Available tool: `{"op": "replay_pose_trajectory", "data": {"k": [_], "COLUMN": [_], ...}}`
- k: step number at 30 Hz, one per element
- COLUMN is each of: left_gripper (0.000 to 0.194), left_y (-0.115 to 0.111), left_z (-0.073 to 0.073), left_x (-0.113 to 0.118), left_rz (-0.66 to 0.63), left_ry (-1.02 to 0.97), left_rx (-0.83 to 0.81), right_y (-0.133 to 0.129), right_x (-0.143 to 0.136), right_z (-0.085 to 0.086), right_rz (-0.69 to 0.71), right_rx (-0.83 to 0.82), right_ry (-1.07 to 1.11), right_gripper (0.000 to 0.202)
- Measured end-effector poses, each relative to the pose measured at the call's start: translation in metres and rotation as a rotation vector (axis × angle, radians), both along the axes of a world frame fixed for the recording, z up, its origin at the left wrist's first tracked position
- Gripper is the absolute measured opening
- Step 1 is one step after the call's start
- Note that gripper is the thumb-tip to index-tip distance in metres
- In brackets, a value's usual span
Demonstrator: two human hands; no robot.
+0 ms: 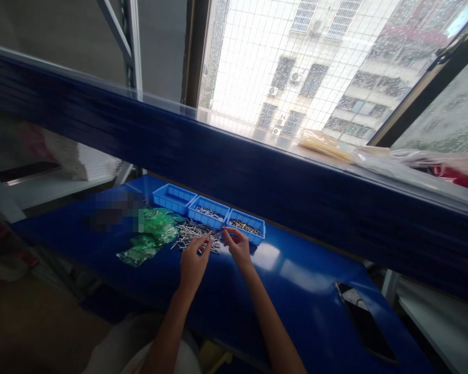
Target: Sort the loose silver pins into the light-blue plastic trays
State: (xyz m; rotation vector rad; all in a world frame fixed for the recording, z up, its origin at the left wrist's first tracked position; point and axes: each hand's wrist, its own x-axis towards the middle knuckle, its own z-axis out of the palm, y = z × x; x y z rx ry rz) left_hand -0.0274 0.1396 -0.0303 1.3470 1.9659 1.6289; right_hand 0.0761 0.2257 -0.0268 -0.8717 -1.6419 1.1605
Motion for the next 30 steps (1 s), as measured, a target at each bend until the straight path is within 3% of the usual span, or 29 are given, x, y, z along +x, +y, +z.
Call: {"op": "replay_pose_trajectory", "data": {"k": [3,6,10,18,21,27,30], "left_gripper": [0.038,0.033,0.031,0.033,0.030,0.027,0.023], "left_y": [-0.001,0.001,0.003,-0.002,-0.004,-0.006,-0.006], "left_z": [0.000,-0.004,-0.008,0.003,0.007,0.009,0.008], "left_x": [-0.003,-0.007,-0.014,-0.020,-0.018,-0.005,-0.002], "left_rz": [0.036,-0.010,-0.058,0.103,0.085,-0.094,-0.057], "left_ry": [0.016,0.015,-0.049,-0.244,-0.153,0.121,0.160], "left_rx": [-0.005,-0.036,-0.003,0.080,0.071,-0.097,-0.143], "right_y": [-0.003,-0.005,-0.006,-0.011,-0.012,-0.007,-0.002], "right_x": [-0.002,-0.003,-0.004,-0.009,-0.009,-0.008,-0.005], "right_z": [0.001,0.002,-0.001,-0.008,-0.004,-0.006,-0.009], "right_rz": [0.034,0.066,0.079,0.300,0.250,0.157,0.089], "right_rx": [-0.095,-0.168,-0.157,-0.154,-0.179,-0.312,-0.357], "right_ry": [0.027,0.035,0.031,-0.083,-0.006,0.107,0.082], "right_gripper": [0.036,0.036,0.032,0.030,0.031,0.034,0.036]}}
